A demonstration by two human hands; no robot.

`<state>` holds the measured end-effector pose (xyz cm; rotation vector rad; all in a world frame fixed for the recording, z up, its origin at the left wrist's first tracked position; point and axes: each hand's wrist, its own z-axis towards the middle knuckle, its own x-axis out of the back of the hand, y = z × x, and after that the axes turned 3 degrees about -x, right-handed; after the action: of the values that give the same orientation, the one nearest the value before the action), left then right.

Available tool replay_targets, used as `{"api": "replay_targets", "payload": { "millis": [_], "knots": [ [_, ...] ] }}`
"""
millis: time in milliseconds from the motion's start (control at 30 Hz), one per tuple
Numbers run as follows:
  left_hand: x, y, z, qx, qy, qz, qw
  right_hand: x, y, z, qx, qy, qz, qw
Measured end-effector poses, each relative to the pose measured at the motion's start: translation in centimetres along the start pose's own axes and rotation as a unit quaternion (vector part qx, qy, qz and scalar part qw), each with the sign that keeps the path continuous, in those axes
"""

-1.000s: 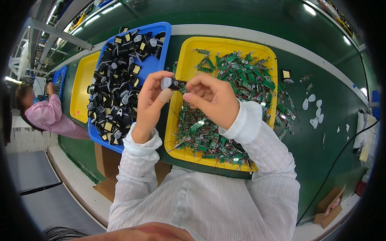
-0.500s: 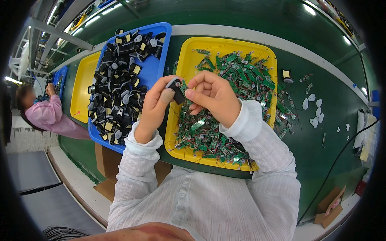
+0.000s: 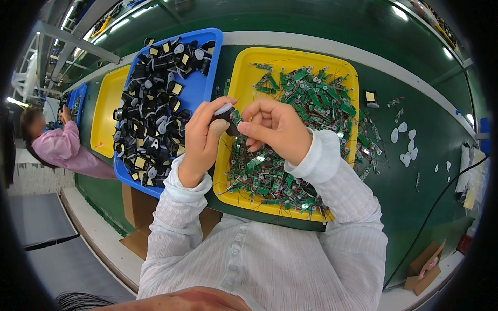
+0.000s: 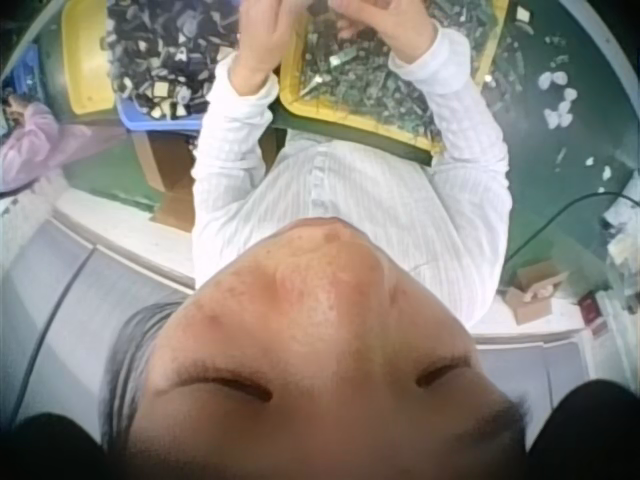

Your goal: The person repeatedly picks up small black plastic housings and green circuit boards from trays on a workbench. They insert the circuit boards into the housings by hand and place the assembled units into a blue tray. The process is repetitive and involves handling multiple small components.

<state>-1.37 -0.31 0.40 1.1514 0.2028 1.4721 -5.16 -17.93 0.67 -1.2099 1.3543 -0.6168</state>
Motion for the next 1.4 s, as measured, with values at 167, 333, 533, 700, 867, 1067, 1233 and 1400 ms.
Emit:
{"api": "replay_targets", "payload": {
  "millis": [167, 333, 533, 700, 867, 1067, 1233, 1400],
  "knots": [
    [0.0, 0.1, 0.0, -0.050, 0.016, 0.028, 0.998, 0.2, -0.3, 0.1, -0.049, -0.029, -0.001, 0.998],
    [-0.1, -0.4, 0.0, -0.022, -0.018, -0.053, 0.998, -0.6, 0.3, -0.3, 0.026, 0.022, -0.041, 0.999],
    [-0.7, -0.3, 0.1, 0.020, -0.050, -0.118, 0.992, -1.1, 0.4, -0.5, 0.098, 0.097, -0.139, 0.981],
    [-1.0, -0.8, -0.5, 0.075, -0.043, -0.196, 0.977, -1.3, 0.5, -0.5, 0.132, 0.100, -0.193, 0.967],
    [-0.6, -0.7, -0.2, 0.041, -0.003, -0.182, 0.983, -1.2, 0.7, -0.3, 0.156, 0.094, -0.230, 0.956],
    [-0.1, -0.7, -0.3, 0.057, -0.034, -0.189, 0.980, -0.7, 0.7, -0.2, 0.165, 0.041, -0.283, 0.944],
    [0.0, -0.5, -0.3, 0.112, -0.075, -0.400, 0.907, -0.9, 0.5, -0.3, 0.176, 0.050, -0.320, 0.930],
    [0.1, -0.6, -0.5, 0.133, -0.060, -0.426, 0.893, -1.1, 0.2, -0.2, 0.194, 0.045, -0.351, 0.915]
  ]
}}
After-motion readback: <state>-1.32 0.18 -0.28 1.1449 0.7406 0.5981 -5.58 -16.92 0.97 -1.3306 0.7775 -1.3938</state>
